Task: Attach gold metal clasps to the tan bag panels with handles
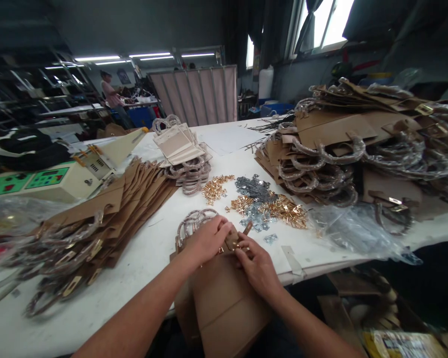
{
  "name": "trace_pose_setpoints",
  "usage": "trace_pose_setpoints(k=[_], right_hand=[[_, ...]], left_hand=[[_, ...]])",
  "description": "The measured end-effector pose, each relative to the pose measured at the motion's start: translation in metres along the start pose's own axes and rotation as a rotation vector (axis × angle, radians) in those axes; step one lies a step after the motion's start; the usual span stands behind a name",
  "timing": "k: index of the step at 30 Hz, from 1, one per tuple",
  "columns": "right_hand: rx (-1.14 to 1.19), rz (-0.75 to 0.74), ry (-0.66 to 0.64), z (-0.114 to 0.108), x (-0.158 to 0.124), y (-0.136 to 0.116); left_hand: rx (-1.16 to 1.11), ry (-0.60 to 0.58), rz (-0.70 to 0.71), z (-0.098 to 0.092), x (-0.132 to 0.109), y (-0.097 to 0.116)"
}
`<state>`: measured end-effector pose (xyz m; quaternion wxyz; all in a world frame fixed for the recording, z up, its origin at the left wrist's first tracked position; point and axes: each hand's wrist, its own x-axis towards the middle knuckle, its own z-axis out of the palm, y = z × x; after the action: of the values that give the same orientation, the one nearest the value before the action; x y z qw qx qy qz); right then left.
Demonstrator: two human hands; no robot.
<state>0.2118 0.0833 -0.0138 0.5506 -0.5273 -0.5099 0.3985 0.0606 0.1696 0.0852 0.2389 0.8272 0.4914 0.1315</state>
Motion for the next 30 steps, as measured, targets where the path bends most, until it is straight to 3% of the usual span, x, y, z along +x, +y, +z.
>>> trace_pose_setpoints(k=[2,4,10,16,23,27,30], right_hand=[[0.077,0.142,0.024,-0.006,0.005,0.001],[0.036,0.183,0.025,-0.015,0.010,0.002],[-0.346,-0.077,-0.004,-0.037,0.032,0.000],[-0.254,-0.045,0.019,-0.036,0.041,-0.010],[0.016,0.002,0.073,-0.042,0.022,-0.040],[0.051,-0.038,0.044,-0.048,0.007,-0.047],[0.018,-0.075,0.037,-0.049,-0.002,-0.050]], left_hand=[[0.137,0.016,-0.032,0.008,-0.010,-0.013],[0.240,0.035,-0.010,0.016,-0.018,-0.017],[0.412,0.019,-0.009,0.026,-0.014,-0.001],[0.391,0.029,-0.061,0.024,-0.010,0.002],[0.124,-0.003,-0.229,0.008,-0.020,-0.003],[-0.116,-0.070,-0.234,0.001,-0.025,-0.005],[-0.165,-0.090,-0.247,-0.004,-0.031,-0.004]])
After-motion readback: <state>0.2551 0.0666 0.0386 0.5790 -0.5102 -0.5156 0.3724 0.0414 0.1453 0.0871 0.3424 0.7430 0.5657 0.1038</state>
